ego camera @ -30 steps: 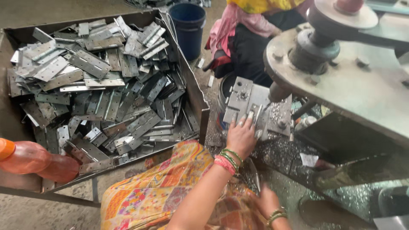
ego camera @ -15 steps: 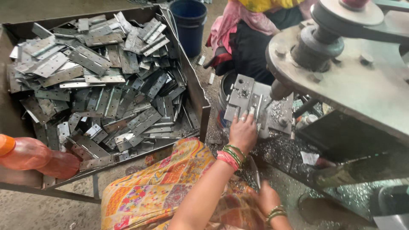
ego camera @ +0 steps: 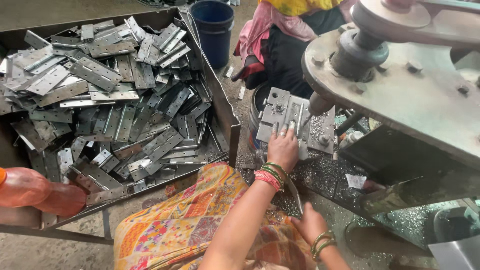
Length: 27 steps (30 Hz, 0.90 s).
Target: The person repeatedly picks metal hinge pieces from a bin, places them into a press machine, and operates the lever to process each piece. The person handles the pieces one at a time and returns them to the bin after processing.
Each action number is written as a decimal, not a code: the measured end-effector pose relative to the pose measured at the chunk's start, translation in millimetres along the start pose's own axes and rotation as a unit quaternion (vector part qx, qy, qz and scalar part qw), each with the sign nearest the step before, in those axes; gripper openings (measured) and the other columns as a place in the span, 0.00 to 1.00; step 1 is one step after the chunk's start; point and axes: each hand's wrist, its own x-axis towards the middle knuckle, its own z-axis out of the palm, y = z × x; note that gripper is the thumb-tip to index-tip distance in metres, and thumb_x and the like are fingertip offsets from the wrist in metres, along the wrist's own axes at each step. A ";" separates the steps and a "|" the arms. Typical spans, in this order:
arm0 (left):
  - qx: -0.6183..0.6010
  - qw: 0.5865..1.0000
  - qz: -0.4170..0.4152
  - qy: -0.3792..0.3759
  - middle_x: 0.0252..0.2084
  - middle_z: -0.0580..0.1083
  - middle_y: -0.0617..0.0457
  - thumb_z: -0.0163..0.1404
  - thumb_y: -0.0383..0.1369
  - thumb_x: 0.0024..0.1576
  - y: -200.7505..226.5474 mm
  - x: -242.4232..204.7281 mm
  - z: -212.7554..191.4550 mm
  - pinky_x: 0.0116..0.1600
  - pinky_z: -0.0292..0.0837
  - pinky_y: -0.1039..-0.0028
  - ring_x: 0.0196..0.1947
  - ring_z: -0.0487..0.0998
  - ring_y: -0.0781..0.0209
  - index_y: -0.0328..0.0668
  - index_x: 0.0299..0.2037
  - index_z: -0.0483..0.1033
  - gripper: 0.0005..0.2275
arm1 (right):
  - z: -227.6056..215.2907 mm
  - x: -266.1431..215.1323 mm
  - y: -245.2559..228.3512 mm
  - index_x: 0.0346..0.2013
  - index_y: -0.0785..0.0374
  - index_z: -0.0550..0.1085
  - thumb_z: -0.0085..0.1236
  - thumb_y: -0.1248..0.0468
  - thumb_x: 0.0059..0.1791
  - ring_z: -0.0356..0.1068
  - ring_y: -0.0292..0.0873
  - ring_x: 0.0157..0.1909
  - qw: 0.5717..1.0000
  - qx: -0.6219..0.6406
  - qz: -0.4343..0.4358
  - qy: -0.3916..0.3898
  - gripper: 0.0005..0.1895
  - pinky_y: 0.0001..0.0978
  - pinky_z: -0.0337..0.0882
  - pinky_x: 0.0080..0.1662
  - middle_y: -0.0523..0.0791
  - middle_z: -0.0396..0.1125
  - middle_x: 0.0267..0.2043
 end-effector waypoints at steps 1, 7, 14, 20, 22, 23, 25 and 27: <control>-0.010 1.000 -0.005 0.001 0.66 0.68 0.45 0.44 0.31 0.58 -0.5 2.5 -1.2 0.70 0.53 0.51 0.68 0.65 0.50 0.35 0.51 0.78 0.15 | -8.9 8.8 -0.9 0.42 0.65 0.66 0.67 0.44 0.41 0.77 0.61 0.39 1.000 -0.015 -0.002 -0.023 0.32 0.51 0.76 0.42 0.58 0.75 0.34; -0.002 1.000 -0.010 0.001 0.66 0.69 0.46 0.43 0.32 0.58 2.5 2.7 -2.9 0.74 0.51 0.51 0.68 0.66 0.51 0.37 0.50 0.79 0.15 | 7.7 -24.5 -19.8 0.41 0.65 0.70 0.66 0.48 0.43 0.77 0.62 0.40 0.997 0.034 0.066 0.009 0.25 0.51 0.76 0.43 0.59 0.74 0.35; -0.012 1.000 0.011 -0.011 0.64 0.71 0.46 0.43 0.32 0.58 -6.1 -2.5 -10.5 0.73 0.51 0.49 0.67 0.68 0.50 0.39 0.47 0.81 0.14 | 0.9 -15.5 -17.8 0.47 0.66 0.67 0.62 0.49 0.45 0.78 0.61 0.36 0.999 0.046 0.024 -0.006 0.28 0.51 0.78 0.40 0.60 0.74 0.31; -0.002 0.999 -0.019 -0.034 0.65 0.70 0.49 0.43 0.32 0.58 -10.6 29.8 9.8 0.69 0.56 0.47 0.65 0.69 0.52 0.43 0.45 0.81 0.13 | -14.7 -1.7 -7.2 0.44 0.64 0.70 0.62 0.45 0.46 0.79 0.58 0.35 0.999 0.024 0.025 -0.022 0.27 0.50 0.77 0.40 0.56 0.75 0.31; 0.002 1.000 -0.011 -0.012 0.63 0.71 0.49 0.43 0.34 0.59 -12.0 39.2 10.9 0.68 0.57 0.48 0.66 0.69 0.53 0.43 0.46 0.81 0.13 | 22.8 -20.5 -10.0 0.48 0.59 0.70 0.59 0.52 0.45 0.78 0.59 0.35 0.995 0.074 0.053 0.034 0.21 0.52 0.76 0.38 0.56 0.74 0.32; 0.005 1.000 -0.007 -0.016 0.63 0.71 0.50 0.44 0.34 0.58 -13.5 41.9 9.6 0.68 0.57 0.49 0.66 0.69 0.54 0.44 0.46 0.81 0.13 | 38.3 -22.0 -5.0 0.48 0.60 0.70 0.58 0.52 0.46 0.77 0.61 0.36 0.995 0.076 0.049 0.040 0.21 0.52 0.75 0.39 0.57 0.74 0.32; 0.013 1.000 -0.010 -0.020 0.62 0.72 0.50 0.46 0.35 0.57 -18.9 41.8 3.6 0.68 0.58 0.50 0.64 0.70 0.55 0.45 0.44 0.82 0.12 | 64.2 -14.2 7.9 0.47 0.62 0.68 0.58 0.51 0.47 0.76 0.64 0.37 0.995 0.076 0.033 0.050 0.22 0.54 0.74 0.39 0.59 0.74 0.31; -0.007 0.992 -0.001 -0.125 0.61 0.73 0.53 0.46 0.33 0.60 -11.3 16.5 -2.8 0.66 0.64 0.55 0.61 0.74 0.57 0.48 0.46 0.83 0.11 | 81.5 -24.3 24.9 0.43 0.66 0.70 0.56 0.51 0.49 0.75 0.68 0.36 0.979 0.183 0.088 0.006 0.20 0.57 0.73 0.36 0.61 0.74 0.29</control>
